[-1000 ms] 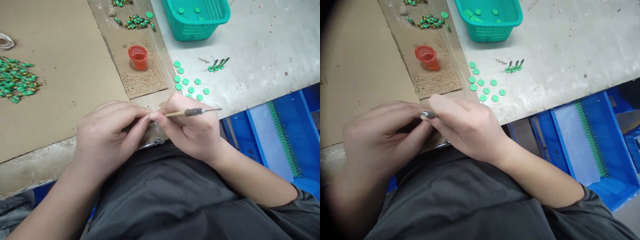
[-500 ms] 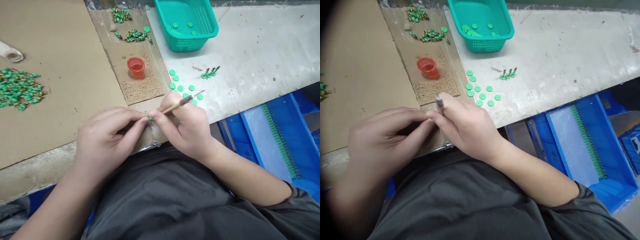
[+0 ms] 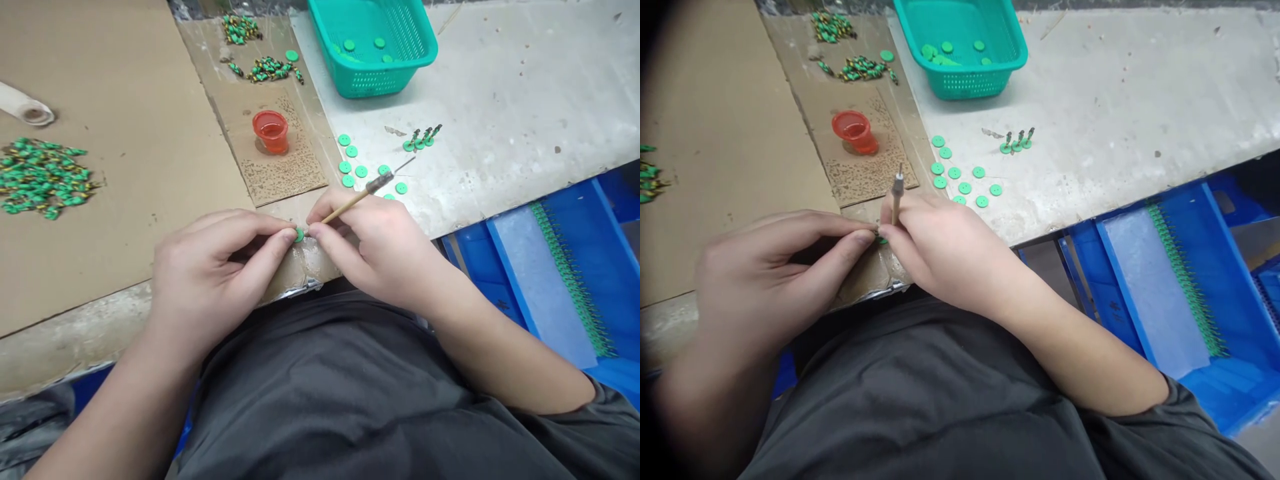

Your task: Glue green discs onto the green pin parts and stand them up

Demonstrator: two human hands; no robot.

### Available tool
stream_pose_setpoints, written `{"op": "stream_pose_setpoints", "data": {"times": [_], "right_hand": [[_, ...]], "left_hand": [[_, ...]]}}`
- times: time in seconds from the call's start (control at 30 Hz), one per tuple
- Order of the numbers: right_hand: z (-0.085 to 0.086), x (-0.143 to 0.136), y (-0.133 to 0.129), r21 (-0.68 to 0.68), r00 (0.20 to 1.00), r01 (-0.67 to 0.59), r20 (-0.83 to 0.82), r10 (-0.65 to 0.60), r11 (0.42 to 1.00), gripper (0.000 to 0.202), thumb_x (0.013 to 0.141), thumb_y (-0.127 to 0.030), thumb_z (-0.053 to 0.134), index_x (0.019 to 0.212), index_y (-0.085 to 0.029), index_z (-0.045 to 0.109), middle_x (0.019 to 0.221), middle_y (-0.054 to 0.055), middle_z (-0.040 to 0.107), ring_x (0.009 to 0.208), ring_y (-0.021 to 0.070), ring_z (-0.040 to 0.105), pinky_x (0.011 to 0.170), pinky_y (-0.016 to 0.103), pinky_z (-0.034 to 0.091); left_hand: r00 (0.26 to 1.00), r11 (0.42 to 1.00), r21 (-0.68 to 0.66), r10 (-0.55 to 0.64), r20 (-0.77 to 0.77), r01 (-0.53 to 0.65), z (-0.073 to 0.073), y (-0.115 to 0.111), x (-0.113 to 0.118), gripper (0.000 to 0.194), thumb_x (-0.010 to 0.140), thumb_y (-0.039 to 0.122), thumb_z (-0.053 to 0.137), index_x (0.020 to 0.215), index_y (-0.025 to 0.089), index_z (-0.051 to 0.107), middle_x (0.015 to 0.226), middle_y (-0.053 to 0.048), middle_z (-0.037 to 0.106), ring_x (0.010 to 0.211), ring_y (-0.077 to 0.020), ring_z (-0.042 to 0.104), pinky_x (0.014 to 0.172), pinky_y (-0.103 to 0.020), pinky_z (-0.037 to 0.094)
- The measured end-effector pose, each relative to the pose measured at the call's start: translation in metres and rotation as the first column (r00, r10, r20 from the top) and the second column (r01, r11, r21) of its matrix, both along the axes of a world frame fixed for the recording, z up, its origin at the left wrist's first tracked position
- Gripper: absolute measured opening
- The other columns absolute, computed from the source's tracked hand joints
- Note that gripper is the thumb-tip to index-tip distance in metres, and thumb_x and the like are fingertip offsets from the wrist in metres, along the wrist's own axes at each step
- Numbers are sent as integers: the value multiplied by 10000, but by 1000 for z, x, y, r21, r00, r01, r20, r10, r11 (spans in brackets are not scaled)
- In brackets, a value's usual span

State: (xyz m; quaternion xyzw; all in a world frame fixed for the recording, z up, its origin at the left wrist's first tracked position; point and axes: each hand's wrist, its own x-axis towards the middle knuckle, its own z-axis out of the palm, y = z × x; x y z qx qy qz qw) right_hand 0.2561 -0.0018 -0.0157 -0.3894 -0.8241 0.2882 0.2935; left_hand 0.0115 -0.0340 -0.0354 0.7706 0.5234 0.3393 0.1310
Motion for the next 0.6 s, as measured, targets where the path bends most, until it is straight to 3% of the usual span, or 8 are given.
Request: {"op": "stream_pose_setpoints", "data": {"times": [0.2, 0.6], "right_hand": [[-4, -2, -1, 69, 998, -65, -5, 65, 995, 222, 1227, -222, 583, 1155, -182, 790, 1119, 83, 877, 1028, 239, 815, 1001, 367, 633], [-12, -4, -1, 122, 998, -65, 30, 62, 990, 256, 1274, -272, 549, 1163, -194, 766, 1111, 81, 869, 1041, 239, 829, 989, 366, 651]], "left_hand": [[999, 1000, 15, -17, 27, 17, 0, 1, 0, 149, 1157, 305, 759, 1059, 311, 871, 1016, 67, 920, 889, -139, 838, 868, -253, 620], [1000, 1000, -8, -11, 24, 11, 1, 0, 0, 162, 1164, 334, 752, 1073, 307, 884, 1059, 56, 932, 928, -147, 855, 909, -254, 631]]}}
